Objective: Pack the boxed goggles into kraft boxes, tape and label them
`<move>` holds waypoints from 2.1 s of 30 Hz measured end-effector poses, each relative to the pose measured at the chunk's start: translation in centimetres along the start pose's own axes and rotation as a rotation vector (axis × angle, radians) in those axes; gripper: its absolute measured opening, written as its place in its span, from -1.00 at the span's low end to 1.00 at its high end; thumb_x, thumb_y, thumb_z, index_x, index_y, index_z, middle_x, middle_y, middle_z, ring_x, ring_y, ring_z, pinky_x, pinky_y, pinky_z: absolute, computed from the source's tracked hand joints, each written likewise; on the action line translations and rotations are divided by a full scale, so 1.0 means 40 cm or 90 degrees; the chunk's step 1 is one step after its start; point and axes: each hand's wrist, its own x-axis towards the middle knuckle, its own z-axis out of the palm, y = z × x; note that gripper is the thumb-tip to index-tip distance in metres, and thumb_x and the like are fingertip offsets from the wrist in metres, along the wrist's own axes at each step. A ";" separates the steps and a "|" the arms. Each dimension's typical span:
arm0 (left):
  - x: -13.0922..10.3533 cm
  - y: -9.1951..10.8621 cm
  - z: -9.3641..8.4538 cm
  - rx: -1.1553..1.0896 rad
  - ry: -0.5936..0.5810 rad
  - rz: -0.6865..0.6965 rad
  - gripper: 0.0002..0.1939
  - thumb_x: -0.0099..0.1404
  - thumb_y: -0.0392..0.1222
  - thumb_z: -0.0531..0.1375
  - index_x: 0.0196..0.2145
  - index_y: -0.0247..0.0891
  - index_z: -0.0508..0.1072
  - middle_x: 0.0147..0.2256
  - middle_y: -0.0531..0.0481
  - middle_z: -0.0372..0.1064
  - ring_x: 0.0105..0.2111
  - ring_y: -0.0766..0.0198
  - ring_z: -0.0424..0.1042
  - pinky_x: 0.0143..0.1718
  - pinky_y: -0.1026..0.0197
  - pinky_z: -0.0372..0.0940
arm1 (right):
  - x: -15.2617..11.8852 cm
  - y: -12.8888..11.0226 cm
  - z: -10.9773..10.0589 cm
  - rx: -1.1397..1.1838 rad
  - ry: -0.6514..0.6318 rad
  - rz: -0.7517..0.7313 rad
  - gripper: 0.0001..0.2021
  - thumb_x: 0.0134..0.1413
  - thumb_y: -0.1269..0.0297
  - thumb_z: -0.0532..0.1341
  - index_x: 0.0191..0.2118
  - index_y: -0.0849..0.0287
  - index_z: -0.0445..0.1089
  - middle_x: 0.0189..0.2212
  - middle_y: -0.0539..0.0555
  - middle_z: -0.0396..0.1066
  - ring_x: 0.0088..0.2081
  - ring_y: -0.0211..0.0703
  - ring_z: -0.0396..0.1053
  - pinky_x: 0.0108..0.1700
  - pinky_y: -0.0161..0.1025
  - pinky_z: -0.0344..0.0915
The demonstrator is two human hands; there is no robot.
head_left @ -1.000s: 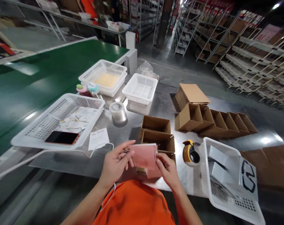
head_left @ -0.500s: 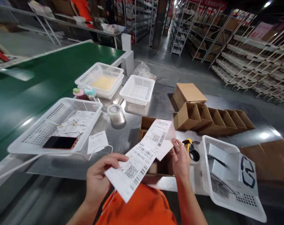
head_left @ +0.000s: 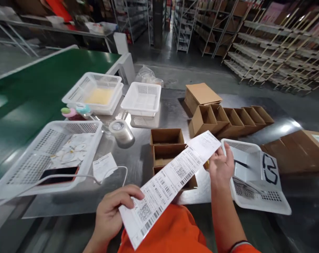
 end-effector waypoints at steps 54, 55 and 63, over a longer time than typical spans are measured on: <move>0.071 -0.108 0.105 -0.148 0.082 -0.378 -0.66 -0.01 0.05 0.37 -0.41 -0.28 0.51 -0.45 -0.01 0.54 -0.39 0.18 0.49 -0.32 0.22 0.38 | -0.185 0.069 0.146 0.038 -0.252 0.307 -0.72 -0.09 0.13 0.39 -0.25 0.06 0.41 -0.26 -0.01 0.56 -0.15 -0.16 0.45 -0.14 -0.25 0.32; 0.074 -0.111 0.099 -0.145 0.092 -0.376 -0.65 -0.01 0.06 0.37 -0.40 -0.28 0.51 -0.45 -0.01 0.54 -0.38 0.18 0.49 -0.31 0.22 0.39 | -0.186 0.073 0.143 0.018 -0.246 0.301 -0.72 -0.09 0.12 0.39 -0.24 0.05 0.40 -0.22 0.01 0.56 -0.09 -0.13 0.45 -0.07 -0.20 0.31; 0.120 -0.195 0.011 -0.081 0.224 -0.320 -0.52 0.03 0.15 0.32 -0.25 -0.30 0.49 -0.32 -0.07 0.56 -0.29 0.13 0.50 -0.24 0.18 0.39 | -0.156 0.074 0.045 -0.066 -0.121 0.275 -0.75 -0.14 0.06 0.37 -0.41 0.08 0.41 -0.35 0.01 0.56 -0.25 -0.14 0.45 -0.24 -0.24 0.30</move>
